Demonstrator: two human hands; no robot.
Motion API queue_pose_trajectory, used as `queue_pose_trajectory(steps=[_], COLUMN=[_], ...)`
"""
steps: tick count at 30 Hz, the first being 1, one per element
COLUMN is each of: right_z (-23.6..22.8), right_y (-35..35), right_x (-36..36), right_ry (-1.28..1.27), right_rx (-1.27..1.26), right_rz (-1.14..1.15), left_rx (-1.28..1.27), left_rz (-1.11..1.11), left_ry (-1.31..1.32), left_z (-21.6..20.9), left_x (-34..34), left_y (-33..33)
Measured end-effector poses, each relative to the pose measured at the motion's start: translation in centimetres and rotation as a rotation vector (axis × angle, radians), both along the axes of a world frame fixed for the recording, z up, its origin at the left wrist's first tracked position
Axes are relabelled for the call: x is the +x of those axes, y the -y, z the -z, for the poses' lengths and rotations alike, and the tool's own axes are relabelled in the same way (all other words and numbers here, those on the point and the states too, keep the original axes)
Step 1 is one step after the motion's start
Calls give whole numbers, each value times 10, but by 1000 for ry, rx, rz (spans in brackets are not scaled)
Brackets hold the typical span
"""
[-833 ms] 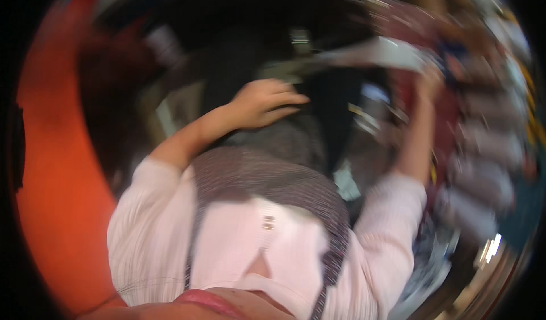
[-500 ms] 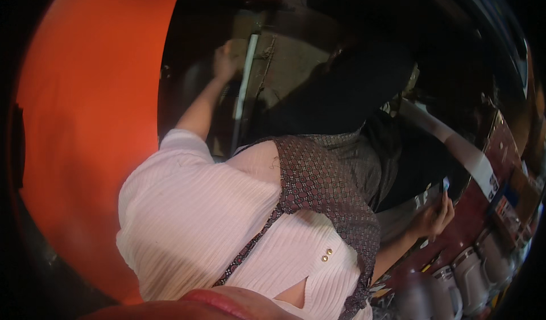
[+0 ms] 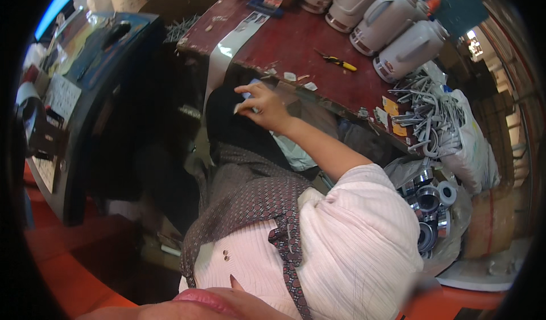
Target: The person repeatedly picks up gray thermos flasks, applies a small rectangular label to the body, and places them on a table. The person also handles metal rings and plastic handles, attaching them to the thermoses as part of the assembly process.
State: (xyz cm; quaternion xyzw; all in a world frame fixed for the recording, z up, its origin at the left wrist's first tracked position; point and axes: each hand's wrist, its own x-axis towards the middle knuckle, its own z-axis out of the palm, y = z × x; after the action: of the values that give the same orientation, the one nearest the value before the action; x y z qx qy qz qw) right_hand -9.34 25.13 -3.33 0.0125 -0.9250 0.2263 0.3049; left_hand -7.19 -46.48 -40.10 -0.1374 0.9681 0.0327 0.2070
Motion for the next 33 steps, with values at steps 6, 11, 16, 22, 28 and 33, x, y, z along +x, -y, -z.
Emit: queue_pose_trajectory(steps=[6,11,16,22,28,33], right_z=[-3,-22,-28,-74,-53,-57], right_y=[-7,-14,3,-20,5,38], right_x=[-2,-7,-57,-116,-164,-180], right_ry=[79,-29,-39,-446,-241,-245], right_rx=[-42,-478,-850,-1087,-611,-259], right_rz=[21,-73,-236,-223,-226,-362], left_rx=[311,779,1027,1200,1337,1481], left_rz=[155,343,639,1421,994,716], left_ry=[-556,-1002,-1502,-1158,-910,-637], left_z=[-56,-255,-448,-462,-433,-406], left_x=[-15,-128,-124,-93,-156,-266], left_y=[-31,-107,-233,-359,-418,-498])
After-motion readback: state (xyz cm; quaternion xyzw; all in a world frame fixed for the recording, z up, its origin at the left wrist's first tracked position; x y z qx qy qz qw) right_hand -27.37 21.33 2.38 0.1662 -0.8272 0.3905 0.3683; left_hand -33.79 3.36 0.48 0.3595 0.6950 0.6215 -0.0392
